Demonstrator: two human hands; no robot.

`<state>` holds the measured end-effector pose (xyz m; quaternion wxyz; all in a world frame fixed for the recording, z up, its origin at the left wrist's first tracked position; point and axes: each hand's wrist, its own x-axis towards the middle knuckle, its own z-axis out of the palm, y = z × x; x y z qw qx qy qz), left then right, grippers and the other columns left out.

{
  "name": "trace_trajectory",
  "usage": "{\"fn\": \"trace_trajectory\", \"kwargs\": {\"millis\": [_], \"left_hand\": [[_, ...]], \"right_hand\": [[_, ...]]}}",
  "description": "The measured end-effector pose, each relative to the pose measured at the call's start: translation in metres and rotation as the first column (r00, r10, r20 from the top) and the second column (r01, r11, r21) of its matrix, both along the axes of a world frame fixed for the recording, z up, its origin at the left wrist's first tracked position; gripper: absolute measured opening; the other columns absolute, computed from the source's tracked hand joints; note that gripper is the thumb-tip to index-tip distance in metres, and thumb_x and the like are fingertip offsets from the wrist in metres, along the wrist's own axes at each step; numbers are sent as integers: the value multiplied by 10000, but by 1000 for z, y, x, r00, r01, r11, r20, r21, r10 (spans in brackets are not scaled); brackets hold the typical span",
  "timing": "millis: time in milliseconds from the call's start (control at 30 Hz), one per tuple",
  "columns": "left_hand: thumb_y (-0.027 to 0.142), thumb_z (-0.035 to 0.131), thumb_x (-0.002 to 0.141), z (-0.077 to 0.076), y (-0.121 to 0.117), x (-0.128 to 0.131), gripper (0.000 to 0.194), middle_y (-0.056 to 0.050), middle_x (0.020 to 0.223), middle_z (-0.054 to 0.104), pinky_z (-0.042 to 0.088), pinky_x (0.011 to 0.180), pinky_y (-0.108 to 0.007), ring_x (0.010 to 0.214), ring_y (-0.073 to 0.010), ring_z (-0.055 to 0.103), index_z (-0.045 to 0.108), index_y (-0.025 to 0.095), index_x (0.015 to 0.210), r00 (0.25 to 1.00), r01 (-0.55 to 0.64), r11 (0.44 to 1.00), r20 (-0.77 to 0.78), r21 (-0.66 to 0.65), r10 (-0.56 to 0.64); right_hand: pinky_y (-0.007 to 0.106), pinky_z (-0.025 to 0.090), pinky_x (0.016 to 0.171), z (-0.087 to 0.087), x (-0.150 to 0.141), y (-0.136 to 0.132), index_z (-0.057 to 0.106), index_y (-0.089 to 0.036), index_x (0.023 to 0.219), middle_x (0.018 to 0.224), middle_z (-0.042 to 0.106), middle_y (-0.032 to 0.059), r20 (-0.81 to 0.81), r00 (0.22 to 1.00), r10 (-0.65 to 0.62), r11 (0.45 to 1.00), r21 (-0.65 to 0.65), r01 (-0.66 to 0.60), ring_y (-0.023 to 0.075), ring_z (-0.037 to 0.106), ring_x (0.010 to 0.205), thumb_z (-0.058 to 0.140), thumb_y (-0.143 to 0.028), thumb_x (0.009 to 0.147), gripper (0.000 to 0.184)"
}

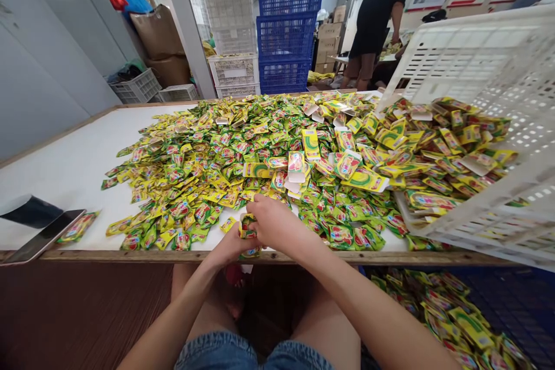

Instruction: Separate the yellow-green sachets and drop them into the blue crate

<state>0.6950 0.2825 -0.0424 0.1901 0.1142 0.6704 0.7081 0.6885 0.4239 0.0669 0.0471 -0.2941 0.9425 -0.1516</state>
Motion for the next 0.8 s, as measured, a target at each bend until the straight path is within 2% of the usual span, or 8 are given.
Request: {"fn": "trace_trajectory", "kwargs": {"millis": [100,200,300,367,467,633,700,800], "left_hand": [[270,685,629,1,0,0,225,-14,673,597,412,621,-227,625,-116,514,588,105,748,998,56,997,-21,-44,-57],[210,692,594,1,0,-1,235,-6,725,594,402,615,-210,655,-112,497,586,114,780,997,-19,997,-74,-76,13],[206,703,577,-1,-2,-2,274,-12,754,595,414,632,-219,680,-123,502,581,121,807,995,-80,996,-63,-40,78],[259,707,601,-2,-5,-3,281,-25,754,596,427,654,-237,690,-133,515,585,118,810,998,-55,998,-25,1,55],[320,723,609,-2,-7,-3,335,-41,807,601,433,698,-254,733,-145,531,593,118,842,999,-34,999,-9,34,35],[353,739,595,-9,-5,-3,412,-41,832,607,434,724,-267,755,-152,539,589,119,899,999,-53,995,2,90,54],[353,722,622,-12,-6,-4,401,-42,849,607,432,743,-270,768,-152,539,591,120,921,998,-44,993,-32,109,47],[356,702,645,-12,-9,-9,360,-41,818,599,428,714,-251,756,-152,529,598,109,885,985,-94,995,-139,38,98]], "right_hand": [[259,342,629,3,2,0,562,-138,779,848,529,67,-18,1000,-17,999,33,18,162,519,744,557,-133,760,20],[264,350,628,-2,4,-4,567,-140,791,868,542,77,-51,998,29,999,35,-27,178,532,767,543,-90,741,74],[259,382,687,-13,4,-6,524,-146,960,911,564,68,-49,998,41,982,-184,-50,175,542,837,544,-64,734,241],[252,403,714,-22,4,-4,462,-160,1062,936,570,50,-13,1000,0,916,-402,-5,153,548,834,553,-82,747,336],[258,421,704,-35,4,1,496,-173,988,899,560,38,-27,998,-60,839,-543,35,138,538,784,520,-104,789,212],[363,394,831,-57,8,2,578,-164,833,999,501,93,-237,952,-193,878,-474,59,212,462,967,550,-150,790,54],[393,378,860,-64,9,3,591,-167,772,1048,494,94,-234,956,-179,897,-438,61,228,441,1009,567,-211,799,57],[410,366,885,-73,14,6,608,-180,787,1088,497,89,-175,977,-126,903,-428,40,238,432,1051,556,-290,819,126]]}}
